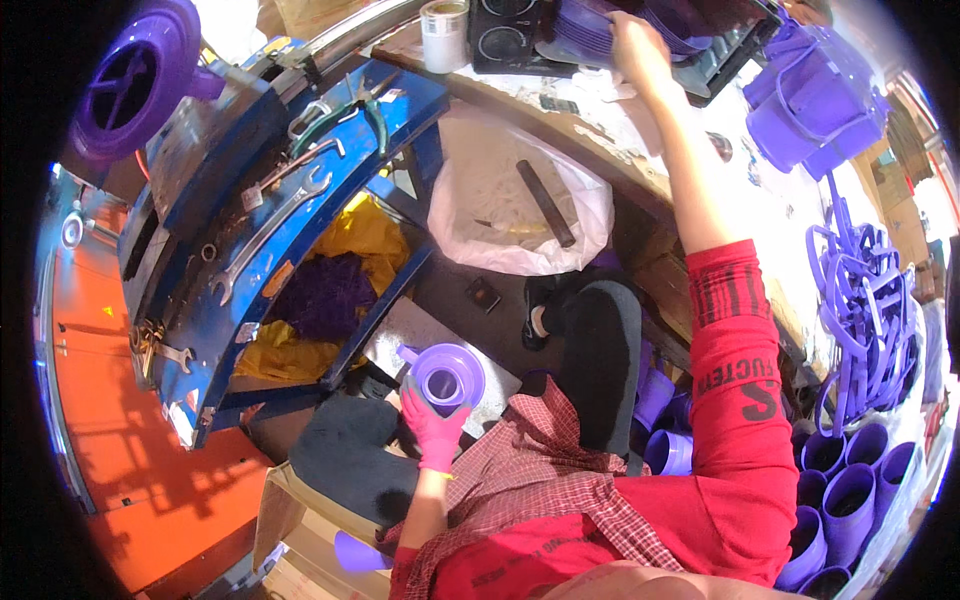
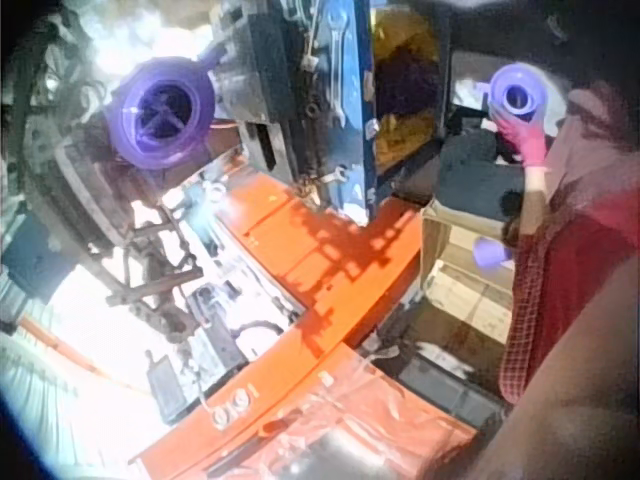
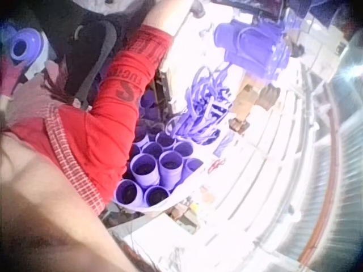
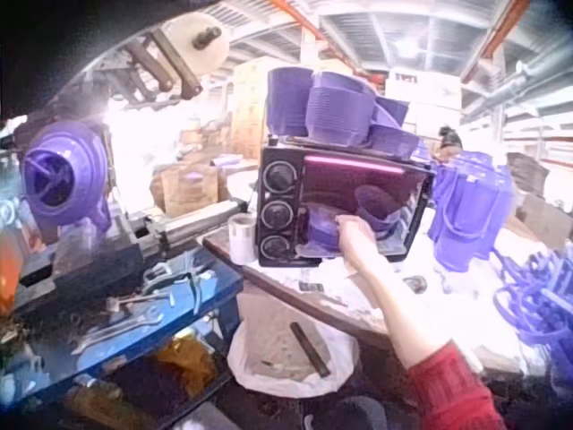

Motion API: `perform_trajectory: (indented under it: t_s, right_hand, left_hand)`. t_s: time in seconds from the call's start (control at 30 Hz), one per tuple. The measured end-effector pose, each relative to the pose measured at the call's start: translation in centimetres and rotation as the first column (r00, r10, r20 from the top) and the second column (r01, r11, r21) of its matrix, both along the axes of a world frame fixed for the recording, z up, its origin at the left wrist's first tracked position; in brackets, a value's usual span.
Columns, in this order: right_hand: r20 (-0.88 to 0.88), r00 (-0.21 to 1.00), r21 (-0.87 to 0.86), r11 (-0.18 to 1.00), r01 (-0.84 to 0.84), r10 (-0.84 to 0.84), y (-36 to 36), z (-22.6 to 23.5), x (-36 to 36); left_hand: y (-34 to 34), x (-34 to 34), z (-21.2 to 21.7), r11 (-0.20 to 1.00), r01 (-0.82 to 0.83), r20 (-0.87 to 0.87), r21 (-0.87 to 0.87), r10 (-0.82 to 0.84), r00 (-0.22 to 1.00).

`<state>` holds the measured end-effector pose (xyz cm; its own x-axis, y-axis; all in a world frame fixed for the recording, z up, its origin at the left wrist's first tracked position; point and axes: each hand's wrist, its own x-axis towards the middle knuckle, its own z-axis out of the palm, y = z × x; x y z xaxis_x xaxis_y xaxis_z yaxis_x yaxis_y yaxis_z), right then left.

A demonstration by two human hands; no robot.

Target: The person assembles purple plastic watering cans by retrieving molded parts from a machine, attaching handles, and using a hammer to tap components into place. The person repeatedly picks up parts, aligns them, and secures them before placing the finished cans into a cardboard box.

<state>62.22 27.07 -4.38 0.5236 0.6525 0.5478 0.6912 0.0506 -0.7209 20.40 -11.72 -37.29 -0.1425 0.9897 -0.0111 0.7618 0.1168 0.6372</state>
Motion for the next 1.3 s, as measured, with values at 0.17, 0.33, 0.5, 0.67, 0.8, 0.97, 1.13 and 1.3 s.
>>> perform_trajectory:
  t_s: [0.17,0.33,0.5,0.67,0.8,0.97,1.13,1.3]
  right_hand:
    - [0.649,0.761,-0.051,0.996,0.069,-0.020,0.0,2.0,0.2]
    - [0.626,0.779,-0.011,0.999,-0.030,0.031,-2.1,4.1,-0.2]
    - [-0.048,0.816,-0.021,0.816,-0.577,0.576,-16.0,-0.9,-6.3]
    - [-0.986,-0.038,0.096,0.361,-0.928,0.164,-30.2,-16.6,-19.6]
    - [-0.961,0.226,-0.122,0.487,-0.865,0.162,-34.5,-25.4,-22.8]
    - [-0.726,0.476,-0.341,0.341,-0.876,0.496,-33.7,-28.5,-22.2]
    - [-0.418,0.524,-0.585,0.221,-0.780,0.742,-31.3,-27.8,-21.9]
    - [-0.377,0.601,-0.701,0.207,-0.683,0.705,-32.1,-26.9,-21.9]
  left_hand:
    - [-1.9,-3.7,4.6,0.997,0.060,0.071,0.040,-0.062,0.996]
    - [-2.8,-4.8,9.1,0.999,0.036,0.230,-0.006,-0.034,0.973]
    - [-3.1,-4.2,12.9,0.991,-0.068,0.589,0.114,-0.012,0.808]
    - [-1.5,-3.6,12.3,0.965,0.202,0.898,0.165,-0.232,0.375]
    - [-0.5,-4.5,9.0,0.978,0.166,0.272,-0.126,-0.127,0.954]
    - [1.0,-5.3,4.8,0.953,0.293,0.167,-0.076,-0.277,0.946]
    - [1.4,-3.6,3.2,0.949,0.229,-0.075,-0.216,-0.250,0.965]
    - [3.7,-5.4,3.5,0.906,0.401,0.009,-0.133,-0.404,0.915]
